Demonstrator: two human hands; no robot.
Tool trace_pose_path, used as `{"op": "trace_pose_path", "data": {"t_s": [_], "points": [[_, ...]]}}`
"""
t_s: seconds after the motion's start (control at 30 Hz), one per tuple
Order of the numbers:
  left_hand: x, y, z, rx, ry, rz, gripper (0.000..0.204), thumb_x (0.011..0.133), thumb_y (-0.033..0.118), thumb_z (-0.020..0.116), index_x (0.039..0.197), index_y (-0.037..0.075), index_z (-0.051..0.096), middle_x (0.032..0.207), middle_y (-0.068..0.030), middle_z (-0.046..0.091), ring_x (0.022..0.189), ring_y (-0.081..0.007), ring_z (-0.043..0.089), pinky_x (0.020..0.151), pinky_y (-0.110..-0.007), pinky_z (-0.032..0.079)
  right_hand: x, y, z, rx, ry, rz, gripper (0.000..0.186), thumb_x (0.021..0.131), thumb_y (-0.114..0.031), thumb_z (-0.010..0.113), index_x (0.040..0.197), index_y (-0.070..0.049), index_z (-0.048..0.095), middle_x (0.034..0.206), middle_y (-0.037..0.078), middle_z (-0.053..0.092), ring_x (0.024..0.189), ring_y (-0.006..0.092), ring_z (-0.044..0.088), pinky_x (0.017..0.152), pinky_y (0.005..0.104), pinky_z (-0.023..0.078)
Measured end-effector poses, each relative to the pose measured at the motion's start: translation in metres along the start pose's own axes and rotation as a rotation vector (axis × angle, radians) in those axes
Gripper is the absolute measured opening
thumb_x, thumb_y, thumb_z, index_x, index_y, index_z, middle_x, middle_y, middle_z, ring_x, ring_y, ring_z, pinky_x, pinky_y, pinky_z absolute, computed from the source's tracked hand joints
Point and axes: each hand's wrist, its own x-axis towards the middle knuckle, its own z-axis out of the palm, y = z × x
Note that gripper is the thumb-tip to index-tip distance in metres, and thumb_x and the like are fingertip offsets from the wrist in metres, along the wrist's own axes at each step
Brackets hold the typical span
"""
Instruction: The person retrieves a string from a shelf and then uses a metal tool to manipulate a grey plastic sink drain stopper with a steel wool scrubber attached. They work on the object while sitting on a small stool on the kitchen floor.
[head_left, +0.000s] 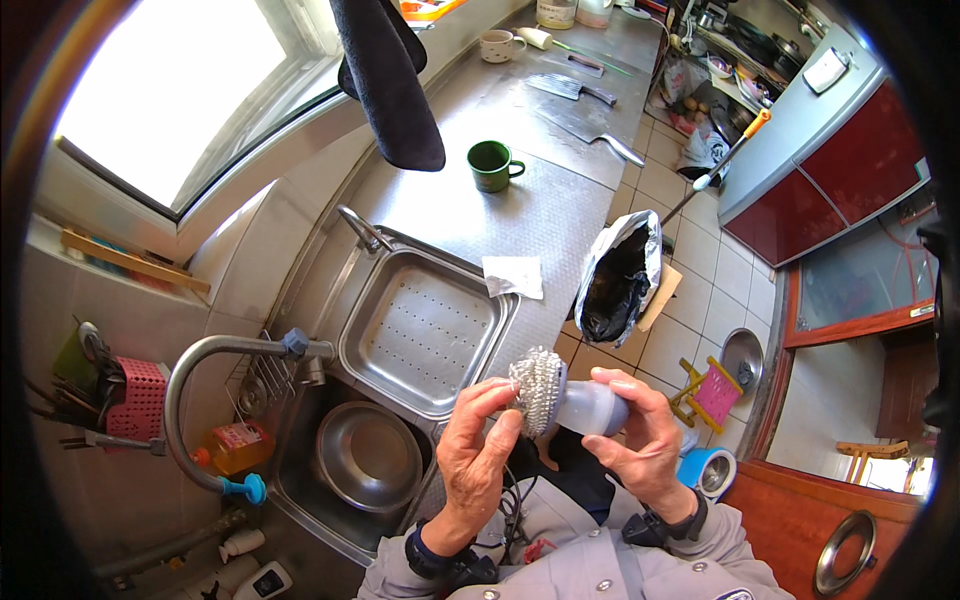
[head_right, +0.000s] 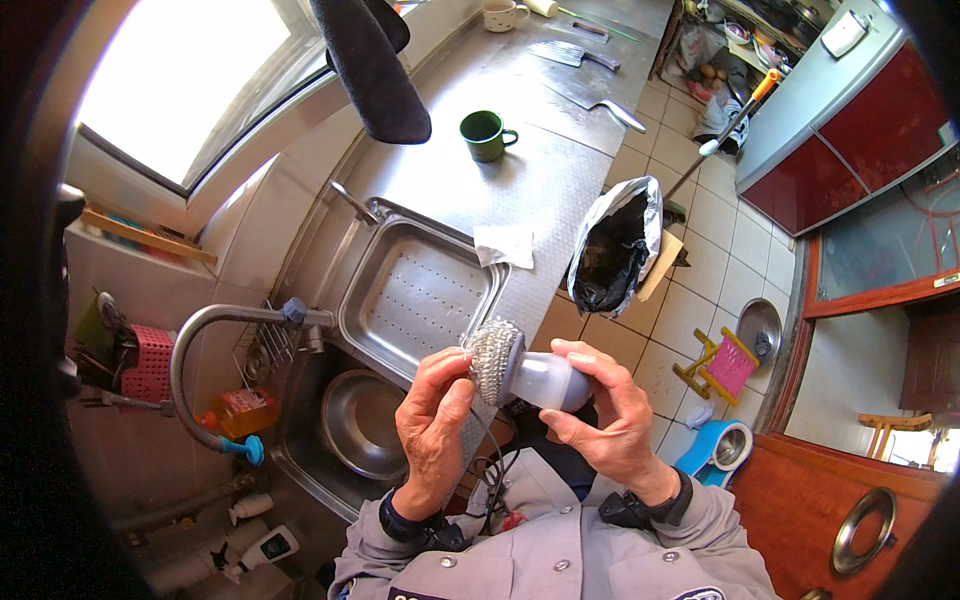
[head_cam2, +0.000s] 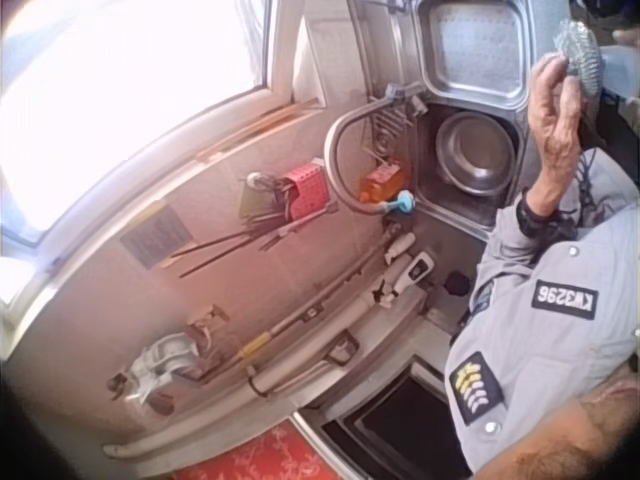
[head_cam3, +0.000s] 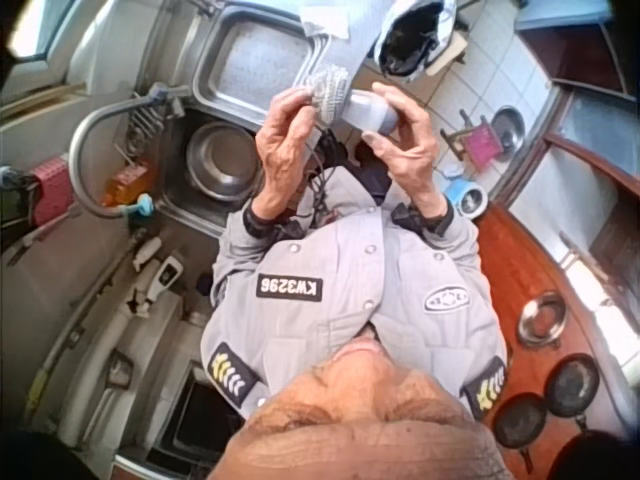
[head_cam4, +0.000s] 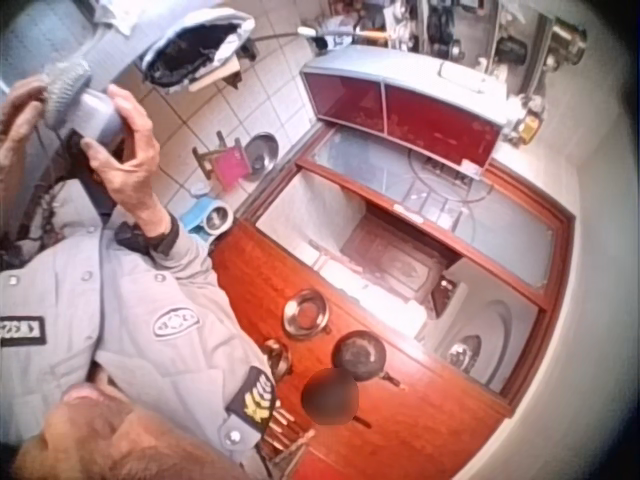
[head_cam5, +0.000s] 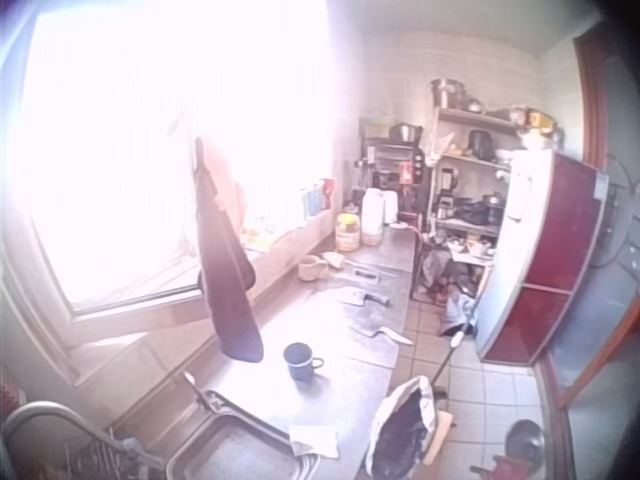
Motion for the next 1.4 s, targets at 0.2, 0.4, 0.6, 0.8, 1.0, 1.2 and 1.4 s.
{"op": "trace_pose_path", "data": {"t_s": [0.2, 0.4, 0.6, 0.8, 1.0, 1.2, 1.4], "points": [[0.008, 0.003, -0.003, -0.033, 0.042, -0.035, 0.045, 0.091, 0.007, 0.067, 0.133, -0.003, 0.056, 0.136, -0.014, 0.055, 0.122, -0.0233, 0.053, 0.104, -0.034, 0.04, -0.003, 0.0, -0.008, 0.182, -0.018, 0.074, 0.065, 0.078, 0.005, 0.078, 0.134, -0.004, 0.047, 0.139, 0.025, 0.053, 0.129, 0.0307, 0.053, 0.109, 0.0444, 0.042], [0.005, 0.002, -0.002, 0.128, -0.012, 0.148, 0.025, 0.089, 0.0, 0.069, 0.115, 0.0, 0.067, 0.113, -0.013, 0.064, 0.103, -0.0205, 0.061, 0.092, -0.032, 0.047, 0.002, -0.001, -0.005, 0.215, 0.032, 0.137, 0.064, 0.078, 0.004, 0.078, 0.134, -0.003, 0.048, 0.139, 0.025, 0.052, 0.126, 0.0305, 0.055, 0.108, 0.0446, 0.044], [0.005, 0.004, 0.0, -0.018, 0.068, 0.11, 0.019, 0.09, -0.004, 0.068, 0.109, -0.003, 0.068, 0.104, -0.0118, 0.066, 0.092, -0.0165, 0.063, 0.083, -0.027, 0.05, 0.004, 0.002, 0.001, 0.153, -0.026, 0.121, 0.064, 0.078, 0.005, 0.079, 0.134, -0.002, 0.048, 0.139, 0.024, 0.053, 0.128, 0.03, 0.054, 0.108, 0.0436, 0.044], [0.003, -0.005, 0.002, -0.074, 0.045, -0.032, 0.029, 0.089, 0.002, 0.072, 0.116, -0.002, 0.063, 0.112, -0.0109, 0.064, 0.099, -0.0164, 0.06, 0.087, -0.027, 0.048, 0.004, 0.005, 0.007, -0.049, 0.006, 0.053, 0.063, 0.078, 0.004, 0.08, 0.133, -0.003, 0.049, 0.138, 0.024, 0.054, 0.128, 0.0304, 0.054, 0.106, 0.041, 0.045], [-0.001, -0.024, 0.007, 0.017, 0.064, -0.041, 0.045, 0.086, 0.003, 0.076, 0.126, -0.001, 0.055, 0.115, -0.0092, 0.061, 0.104, -0.0163, 0.058, 0.091, -0.028, 0.047, 0.003, 0.009, 0.018, -0.273, 0.009, -0.018, 0.062, 0.076, -0.001, 0.084, 0.129, -0.003, 0.053, 0.133, 0.023, 0.059, 0.124, 0.0336, 0.058, 0.103, 0.0416, 0.048], [0.005, -0.033, -0.001, -0.114, 0.134, -0.232, 0.037, 0.093, 0.003, 0.067, 0.127, -0.003, 0.053, 0.118, -0.0101, 0.063, 0.107, -0.0151, 0.06, 0.096, -0.029, 0.047, 0.0, 0.01, 0.015, -0.248, -0.096, 0.123, 0.057, 0.082, -0.015, 0.082, 0.13, -0.001, 0.054, 0.13, 0.017, 0.062, 0.117, 0.0281, 0.063, 0.095, 0.0379, 0.053], [0.012, -0.034, -0.02, -0.135, 0.21, -0.238, 0.033, 0.093, 0.003, 0.066, 0.124, 0.0, 0.056, 0.112, -0.0038, 0.064, 0.099, -0.0102, 0.06, 0.091, -0.024, 0.046, 0.031, 0.056, -0.007, -0.363, -0.101, 0.302, 0.027, 0.093, -0.009, 0.068, 0.117, 0.0, 0.06, 0.087, 0.009, 0.07, 0.076, 0.0139, 0.067, 0.07, 0.0284, 0.055]]}}
